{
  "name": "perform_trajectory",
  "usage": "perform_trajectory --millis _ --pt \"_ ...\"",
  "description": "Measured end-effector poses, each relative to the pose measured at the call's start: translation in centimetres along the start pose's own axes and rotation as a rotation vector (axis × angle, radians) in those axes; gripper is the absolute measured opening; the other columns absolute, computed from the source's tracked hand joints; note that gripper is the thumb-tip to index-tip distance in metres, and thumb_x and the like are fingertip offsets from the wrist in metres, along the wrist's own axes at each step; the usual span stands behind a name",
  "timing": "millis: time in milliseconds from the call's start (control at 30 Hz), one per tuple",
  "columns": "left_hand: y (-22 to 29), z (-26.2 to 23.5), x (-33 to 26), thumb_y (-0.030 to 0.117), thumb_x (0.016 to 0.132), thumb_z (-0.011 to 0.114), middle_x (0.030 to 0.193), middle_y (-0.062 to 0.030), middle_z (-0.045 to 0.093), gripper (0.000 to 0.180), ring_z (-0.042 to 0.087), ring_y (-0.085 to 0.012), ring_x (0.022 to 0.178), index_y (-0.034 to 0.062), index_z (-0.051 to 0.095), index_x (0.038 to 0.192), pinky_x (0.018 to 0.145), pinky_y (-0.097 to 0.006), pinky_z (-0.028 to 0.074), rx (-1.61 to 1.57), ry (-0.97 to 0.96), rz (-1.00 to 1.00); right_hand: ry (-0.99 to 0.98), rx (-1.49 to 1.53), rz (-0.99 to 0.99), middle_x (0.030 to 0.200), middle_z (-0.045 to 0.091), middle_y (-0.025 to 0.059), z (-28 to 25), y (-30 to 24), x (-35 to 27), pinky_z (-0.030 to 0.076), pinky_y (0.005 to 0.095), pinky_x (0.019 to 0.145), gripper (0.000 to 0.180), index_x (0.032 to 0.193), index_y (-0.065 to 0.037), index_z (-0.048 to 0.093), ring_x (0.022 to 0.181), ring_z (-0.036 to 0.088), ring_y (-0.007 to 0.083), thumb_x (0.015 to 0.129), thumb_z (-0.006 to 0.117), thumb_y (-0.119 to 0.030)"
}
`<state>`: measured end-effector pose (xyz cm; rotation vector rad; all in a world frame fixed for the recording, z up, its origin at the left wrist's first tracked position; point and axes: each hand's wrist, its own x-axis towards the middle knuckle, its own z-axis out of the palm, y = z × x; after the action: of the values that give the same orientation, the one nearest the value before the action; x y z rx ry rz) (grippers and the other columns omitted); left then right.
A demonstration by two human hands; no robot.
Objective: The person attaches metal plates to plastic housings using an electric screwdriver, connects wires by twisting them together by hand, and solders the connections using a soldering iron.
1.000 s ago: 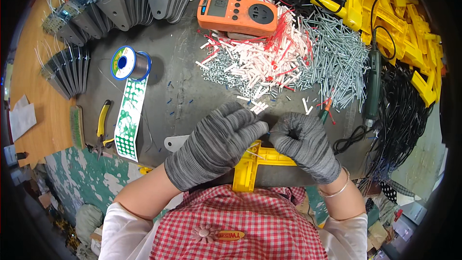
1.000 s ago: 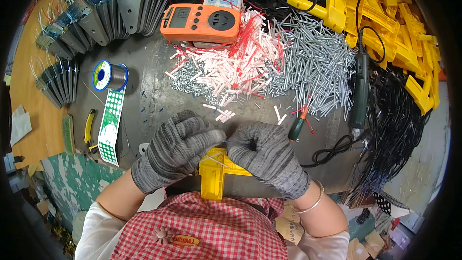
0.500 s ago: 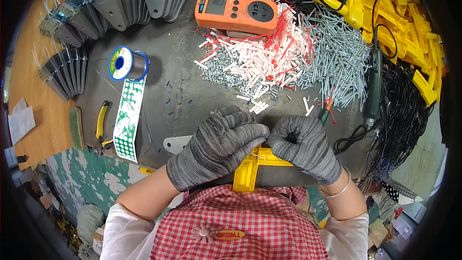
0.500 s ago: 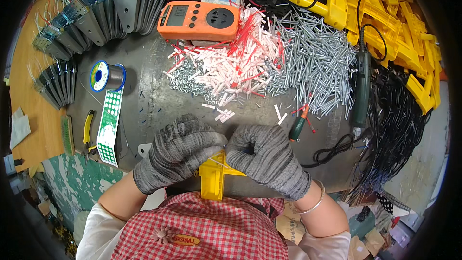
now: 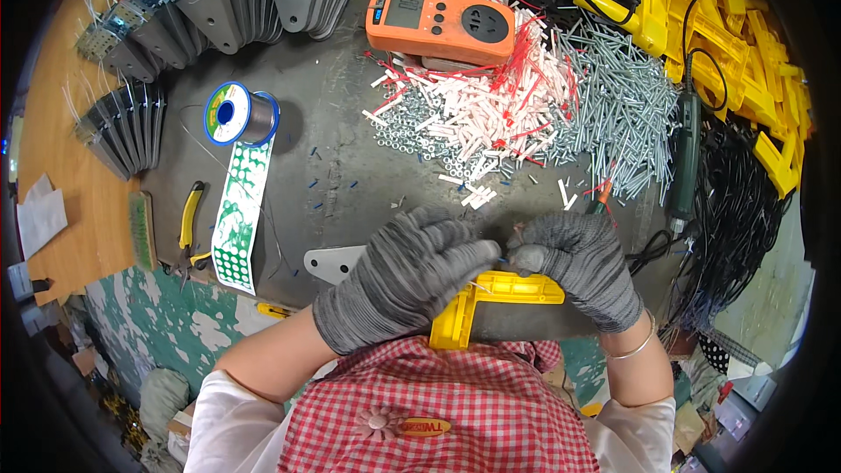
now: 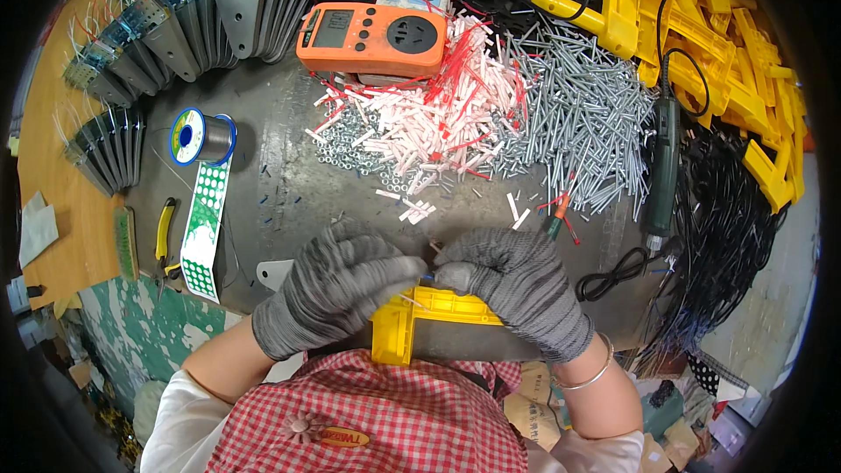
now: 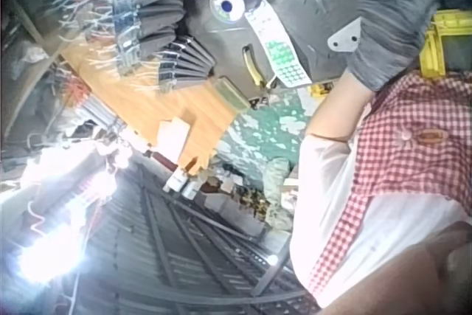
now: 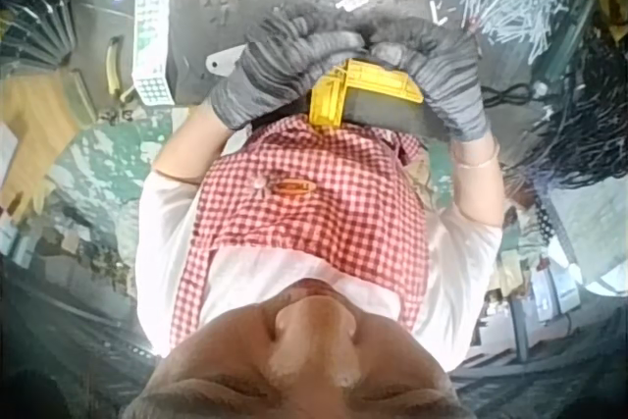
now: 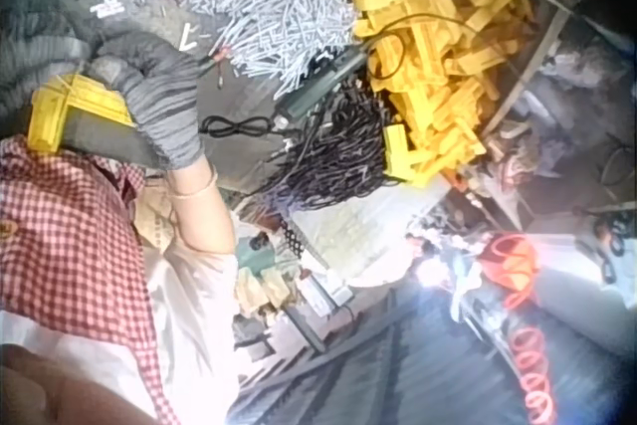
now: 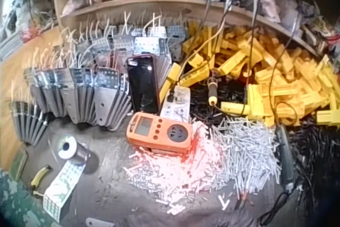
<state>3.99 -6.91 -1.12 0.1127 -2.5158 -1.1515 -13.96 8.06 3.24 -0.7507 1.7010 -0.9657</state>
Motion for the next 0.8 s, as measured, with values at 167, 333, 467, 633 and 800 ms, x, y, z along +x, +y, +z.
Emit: perform_trajectory --millis 167,333,467,633,800 --pt "3.1 0.3 1.6 0.023 0.079 0.060 0.092 -0.0015 0.064 0.033 0.061 -0.0228 0.093 0.0126 0.068 0.109 0.073 -0.039 0.049 0.386 -0.137 0.246 -0.014 0.088 0.185 0.087 0.072 0.0079 0.5 -1.2 1.0 0.054 0.0282 0.078 0.028 0.113 0.003 0.067 0.083 0.067 0.0137 0.092 0.065 -0.017" --pt "1.0 0.0 3.2 0.020 0.082 0.062 0.092 -0.0061 0.063 0.031 0.059 -0.0269 0.092 0.0112 0.067 0.111 0.076 -0.043 0.048 0.347 -0.156 0.050 0.115 0.130 0.125 0.080 0.069 0.0043 0.5 -0.6 0.8 0.049 0.0236 0.062 0.028 0.106 0.002 0.069 0.064 0.059 0.0080 0.092 0.066 -0.022" --pt "-3.1 0.2 3.9 0.019 0.081 0.064 0.102 -0.0116 0.062 0.030 0.058 -0.0306 0.094 0.0094 0.065 0.109 0.086 -0.045 0.046 0.598 -0.201 0.002 0.121 0.131 0.152 0.068 0.063 0.0014 0.7 -0.6 1.2 0.038 0.0211 0.048 0.028 0.094 0.001 0.069 0.051 0.051 0.0061 0.088 0.072 -0.026" --pt "-1.4 0.1 4.5 0.014 0.081 0.065 0.105 -0.0135 0.062 0.025 0.058 -0.0322 0.097 0.0071 0.064 0.105 0.089 -0.044 0.046 0.532 -0.225 -0.156 0.101 0.137 0.231 0.070 0.064 0.0020 0.5 -1.6 1.2 0.040 0.0220 0.049 0.025 0.094 0.001 0.069 0.054 0.052 0.0057 0.090 0.070 -0.024" --pt "-0.2 -0.1 3.1 0.008 0.082 0.068 0.096 -0.0119 0.067 0.025 0.065 -0.0313 0.092 0.0066 0.063 0.107 0.089 -0.043 0.048 0.221 -0.026 -0.068 0.071 0.111 0.216 0.075 0.067 0.0051 0.5 -1.3 1.3 0.045 0.0247 0.054 0.025 0.096 0.003 0.069 0.059 0.056 0.0072 0.092 0.067 -0.021"
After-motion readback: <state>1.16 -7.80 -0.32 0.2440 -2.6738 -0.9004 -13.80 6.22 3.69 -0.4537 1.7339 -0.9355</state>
